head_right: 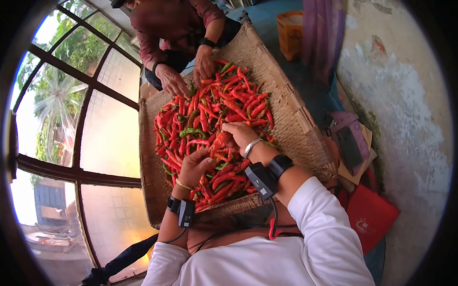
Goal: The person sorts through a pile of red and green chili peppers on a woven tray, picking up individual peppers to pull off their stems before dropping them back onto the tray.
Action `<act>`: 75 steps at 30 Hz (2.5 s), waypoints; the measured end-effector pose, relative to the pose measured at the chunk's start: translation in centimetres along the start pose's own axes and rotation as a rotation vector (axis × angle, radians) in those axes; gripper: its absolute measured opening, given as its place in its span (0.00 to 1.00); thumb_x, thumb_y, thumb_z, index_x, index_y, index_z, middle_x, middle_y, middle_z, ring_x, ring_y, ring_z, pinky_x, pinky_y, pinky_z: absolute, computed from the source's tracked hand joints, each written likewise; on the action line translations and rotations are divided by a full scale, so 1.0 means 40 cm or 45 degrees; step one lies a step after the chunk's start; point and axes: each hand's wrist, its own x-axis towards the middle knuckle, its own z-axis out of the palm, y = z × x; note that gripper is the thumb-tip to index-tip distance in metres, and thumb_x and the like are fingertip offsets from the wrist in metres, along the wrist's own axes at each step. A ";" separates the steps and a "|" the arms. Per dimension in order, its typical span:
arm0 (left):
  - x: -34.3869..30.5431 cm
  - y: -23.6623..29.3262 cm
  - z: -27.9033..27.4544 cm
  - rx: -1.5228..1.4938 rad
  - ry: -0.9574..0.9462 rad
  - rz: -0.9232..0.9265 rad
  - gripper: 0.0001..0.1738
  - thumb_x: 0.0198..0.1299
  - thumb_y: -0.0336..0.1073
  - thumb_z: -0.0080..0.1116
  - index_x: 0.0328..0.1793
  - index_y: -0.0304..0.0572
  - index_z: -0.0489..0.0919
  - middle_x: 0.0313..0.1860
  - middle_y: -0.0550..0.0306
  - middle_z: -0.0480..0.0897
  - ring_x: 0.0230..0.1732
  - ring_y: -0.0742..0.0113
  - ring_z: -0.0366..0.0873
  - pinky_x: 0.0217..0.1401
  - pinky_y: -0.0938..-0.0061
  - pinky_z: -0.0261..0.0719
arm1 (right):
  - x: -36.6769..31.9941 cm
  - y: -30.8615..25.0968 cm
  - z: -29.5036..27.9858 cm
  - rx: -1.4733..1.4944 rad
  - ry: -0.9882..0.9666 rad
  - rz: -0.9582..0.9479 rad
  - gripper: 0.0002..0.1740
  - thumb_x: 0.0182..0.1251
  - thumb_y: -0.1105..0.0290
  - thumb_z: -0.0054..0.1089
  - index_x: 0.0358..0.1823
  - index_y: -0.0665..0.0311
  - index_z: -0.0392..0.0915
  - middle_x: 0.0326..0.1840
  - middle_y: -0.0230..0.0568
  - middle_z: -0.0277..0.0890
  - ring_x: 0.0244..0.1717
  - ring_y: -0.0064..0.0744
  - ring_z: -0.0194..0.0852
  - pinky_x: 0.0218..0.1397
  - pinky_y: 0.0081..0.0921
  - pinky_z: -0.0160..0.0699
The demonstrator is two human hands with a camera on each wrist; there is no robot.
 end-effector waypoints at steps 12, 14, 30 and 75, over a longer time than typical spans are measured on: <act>0.079 0.097 -0.078 -0.409 0.164 0.034 0.09 0.56 0.31 0.51 0.42 0.37 0.73 0.28 0.59 0.77 0.29 0.74 0.74 0.33 0.81 0.74 | 0.006 -0.009 -0.010 -0.073 0.322 -0.057 0.11 0.58 0.61 0.48 0.32 0.62 0.71 0.17 0.31 0.69 0.13 0.19 0.62 0.11 0.19 0.61; 0.144 0.138 -0.097 -0.384 0.251 0.172 0.14 0.56 0.34 0.52 0.47 0.36 0.71 0.31 0.57 0.78 0.32 0.72 0.75 0.37 0.79 0.74 | 0.014 0.001 -0.019 -0.081 0.276 -0.067 0.11 0.58 0.62 0.48 0.32 0.62 0.71 0.17 0.31 0.69 0.13 0.18 0.62 0.11 0.18 0.61; 0.054 -0.059 0.032 1.368 -0.049 0.663 0.09 0.42 0.28 0.53 0.33 0.44 0.77 0.41 0.55 0.73 0.44 0.57 0.69 0.48 0.67 0.67 | 0.006 -0.001 -0.007 -0.290 0.199 -0.081 0.09 0.60 0.64 0.48 0.32 0.63 0.71 0.16 0.29 0.67 0.12 0.17 0.63 0.11 0.15 0.61; 0.120 -0.059 0.083 1.426 0.017 0.812 0.11 0.42 0.35 0.57 0.33 0.41 0.77 0.31 0.53 0.76 0.35 0.54 0.73 0.42 0.66 0.71 | 0.013 -0.028 -0.040 -0.156 0.310 -0.201 0.07 0.58 0.64 0.51 0.30 0.59 0.72 0.17 0.28 0.70 0.13 0.14 0.64 0.13 0.14 0.61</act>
